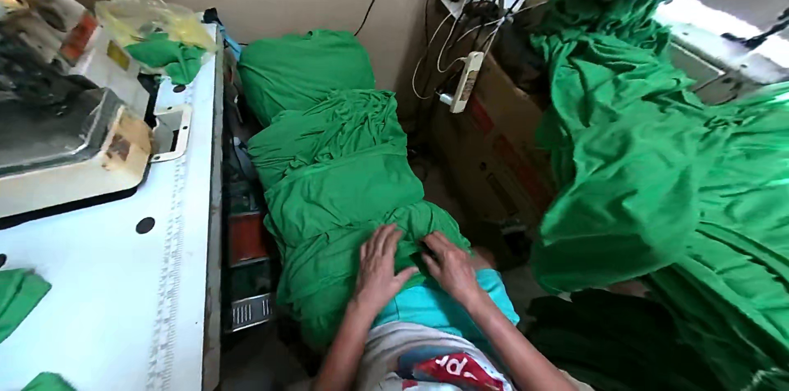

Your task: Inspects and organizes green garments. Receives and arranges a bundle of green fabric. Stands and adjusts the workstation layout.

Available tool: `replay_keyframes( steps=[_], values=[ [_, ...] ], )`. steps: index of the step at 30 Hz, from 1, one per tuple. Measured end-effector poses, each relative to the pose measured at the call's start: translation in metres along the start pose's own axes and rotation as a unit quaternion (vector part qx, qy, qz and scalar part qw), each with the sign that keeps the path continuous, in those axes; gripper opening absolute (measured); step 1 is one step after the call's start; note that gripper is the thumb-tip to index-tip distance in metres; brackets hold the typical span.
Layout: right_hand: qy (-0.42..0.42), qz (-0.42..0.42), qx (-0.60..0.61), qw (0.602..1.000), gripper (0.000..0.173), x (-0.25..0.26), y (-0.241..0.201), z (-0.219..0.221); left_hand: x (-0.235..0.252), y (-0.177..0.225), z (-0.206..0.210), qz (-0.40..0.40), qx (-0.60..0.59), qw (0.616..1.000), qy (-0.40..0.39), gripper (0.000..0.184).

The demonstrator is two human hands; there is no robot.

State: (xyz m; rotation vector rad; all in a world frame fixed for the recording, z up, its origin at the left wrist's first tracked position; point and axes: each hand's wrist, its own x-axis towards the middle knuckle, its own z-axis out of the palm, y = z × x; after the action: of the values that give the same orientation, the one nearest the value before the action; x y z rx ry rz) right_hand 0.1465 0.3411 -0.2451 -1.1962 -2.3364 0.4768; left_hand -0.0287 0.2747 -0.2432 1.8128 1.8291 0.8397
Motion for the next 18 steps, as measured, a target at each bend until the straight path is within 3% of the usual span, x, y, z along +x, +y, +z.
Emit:
replay_keyframes(
  steps=[2, 5, 6, 8, 10, 12, 14, 18],
  values=[
    [0.035, 0.016, -0.061, 0.997, 0.02, 0.001, 0.004, 0.0, 0.015, 0.001, 0.015, 0.059, 0.027, 0.996, 0.063, 0.022],
    [-0.01, 0.149, -0.089, 0.985, 0.038, 0.004, 0.016, -0.019, 0.026, -0.006, -0.004, 0.023, 0.042, 0.978, 0.204, 0.018],
    [-0.01, 0.156, -0.075, 0.985, 0.04, 0.0, 0.02, -0.023, 0.025, -0.015, -0.014, 0.005, 0.057, 0.972, 0.228, 0.018],
    [0.033, 0.053, -0.048, 0.997, 0.032, -0.014, 0.026, -0.017, 0.02, -0.039, -0.021, -0.025, 0.094, 0.963, 0.251, 0.018],
    [0.047, -0.088, -0.023, 0.995, 0.021, -0.031, 0.027, -0.002, 0.009, -0.06, -0.021, -0.077, 0.134, 0.963, 0.222, 0.019],
    [-0.007, -0.161, 0.026, 0.987, 0.018, -0.046, 0.029, 0.007, -0.002, -0.073, -0.028, -0.166, 0.148, 0.968, 0.118, 0.025],
    [0.0, -0.156, 0.09, 0.984, 0.018, -0.053, 0.036, 0.01, -0.01, -0.079, -0.035, -0.216, 0.137, 0.965, 0.052, 0.035],
    [0.092, -0.019, 0.15, 0.984, 0.021, -0.041, 0.03, -0.009, -0.009, -0.061, -0.039, -0.232, 0.121, 0.959, 0.112, 0.033]
  ],
)
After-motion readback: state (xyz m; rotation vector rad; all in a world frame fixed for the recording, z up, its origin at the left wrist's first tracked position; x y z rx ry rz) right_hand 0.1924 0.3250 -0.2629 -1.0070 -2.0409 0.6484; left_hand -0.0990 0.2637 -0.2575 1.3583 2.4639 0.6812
